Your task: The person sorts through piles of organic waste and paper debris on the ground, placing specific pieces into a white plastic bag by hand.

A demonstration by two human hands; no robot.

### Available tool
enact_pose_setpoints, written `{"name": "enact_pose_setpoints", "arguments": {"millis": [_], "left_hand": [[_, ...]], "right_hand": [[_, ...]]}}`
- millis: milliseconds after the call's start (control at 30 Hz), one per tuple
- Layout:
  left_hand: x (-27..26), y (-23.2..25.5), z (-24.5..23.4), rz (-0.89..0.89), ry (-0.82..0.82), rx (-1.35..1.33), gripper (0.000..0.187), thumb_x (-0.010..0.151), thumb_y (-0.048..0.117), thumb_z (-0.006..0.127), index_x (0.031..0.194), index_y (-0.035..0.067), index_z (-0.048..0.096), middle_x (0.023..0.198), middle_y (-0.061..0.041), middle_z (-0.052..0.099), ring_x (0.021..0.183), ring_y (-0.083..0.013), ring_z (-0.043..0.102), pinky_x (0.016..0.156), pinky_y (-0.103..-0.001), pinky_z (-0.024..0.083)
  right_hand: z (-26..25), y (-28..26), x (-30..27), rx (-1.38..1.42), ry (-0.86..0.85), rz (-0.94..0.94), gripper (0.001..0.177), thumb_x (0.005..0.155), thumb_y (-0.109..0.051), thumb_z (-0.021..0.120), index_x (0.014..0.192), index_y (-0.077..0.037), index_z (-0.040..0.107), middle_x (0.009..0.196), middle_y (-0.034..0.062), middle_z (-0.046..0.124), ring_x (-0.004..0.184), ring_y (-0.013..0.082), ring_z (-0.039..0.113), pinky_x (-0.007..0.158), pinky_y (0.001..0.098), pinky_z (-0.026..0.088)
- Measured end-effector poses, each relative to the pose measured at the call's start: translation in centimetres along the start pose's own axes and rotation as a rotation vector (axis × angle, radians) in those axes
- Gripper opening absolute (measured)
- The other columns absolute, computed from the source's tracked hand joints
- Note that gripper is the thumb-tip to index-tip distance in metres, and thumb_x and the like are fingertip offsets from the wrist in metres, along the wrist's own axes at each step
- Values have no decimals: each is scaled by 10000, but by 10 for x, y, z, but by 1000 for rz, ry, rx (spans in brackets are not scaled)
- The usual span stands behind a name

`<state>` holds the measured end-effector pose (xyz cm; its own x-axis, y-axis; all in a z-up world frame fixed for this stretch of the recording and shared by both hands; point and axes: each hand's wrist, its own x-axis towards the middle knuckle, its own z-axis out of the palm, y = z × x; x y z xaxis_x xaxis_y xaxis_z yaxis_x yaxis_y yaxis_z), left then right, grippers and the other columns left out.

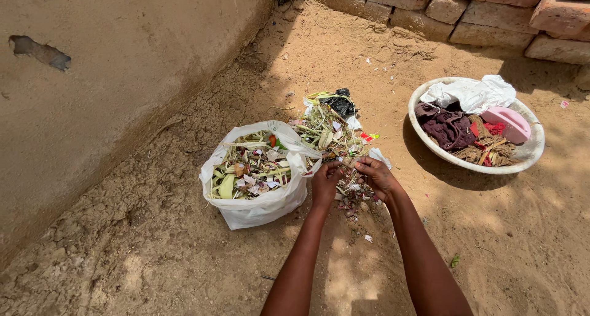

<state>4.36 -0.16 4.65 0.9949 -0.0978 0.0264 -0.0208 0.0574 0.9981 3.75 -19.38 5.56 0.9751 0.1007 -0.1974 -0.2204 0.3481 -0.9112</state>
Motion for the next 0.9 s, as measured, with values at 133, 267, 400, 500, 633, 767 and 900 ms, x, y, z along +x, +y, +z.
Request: {"name": "enact_pose_setpoints", "arguments": {"millis": [133,267,400,500,633,767,900], "left_hand": [[1,9,-8,-10,49,-92,273,946,55,678,1214,2,693,1018,-60,747,867,-101,686,774,-259,555],[-1,39,-24,43,100,-289,281,962,49,692,1237,-10,687,1041,-45,711,910,-87,652,827,-237,542],[14,80,-80,52,215,-439,277,958,51,699,1225,-15,670,1009,-61,717,873,-112,685,820,-263,581],[26,105,-130,195,314,-410,303,912,0,688,1214,-17,665,1062,-59,751,915,-91,705,844,-261,595],[18,130,-168,227,496,41,284,922,-3,694,1204,20,713,1032,-93,762,866,-98,706,788,-265,587],[3,148,-176,-101,473,586,422,918,34,674,1327,132,684,1000,-156,779,791,-258,704,767,-380,557],[0,133,-176,138,536,651,356,950,23,600,1279,102,711,1152,-173,726,963,-281,727,866,-400,560]], "right_hand": [[3,-11,3,8,114,-22,220,930,-209,745,1076,-62,670,925,-6,671,810,99,615,709,277,551],[11,-26,9,90,124,-78,209,929,-160,737,1108,-66,682,966,-6,690,836,112,627,801,290,559],[47,-57,19,124,-13,-168,165,956,-160,715,1084,-64,675,940,-2,672,844,123,638,804,343,592],[94,-86,19,118,-90,-198,126,962,-148,705,1048,-59,678,955,18,696,864,137,663,808,357,597],[172,-92,30,21,-163,-253,122,968,-139,715,1047,-50,690,955,26,699,828,133,663,805,363,603],[239,-67,45,-452,-137,-177,268,968,-138,673,1230,-82,670,1173,82,690,922,193,705,843,405,638],[245,-45,51,-1082,-13,-364,479,947,56,514,1371,-126,642,1302,156,686,1023,295,728,926,434,572]]}}
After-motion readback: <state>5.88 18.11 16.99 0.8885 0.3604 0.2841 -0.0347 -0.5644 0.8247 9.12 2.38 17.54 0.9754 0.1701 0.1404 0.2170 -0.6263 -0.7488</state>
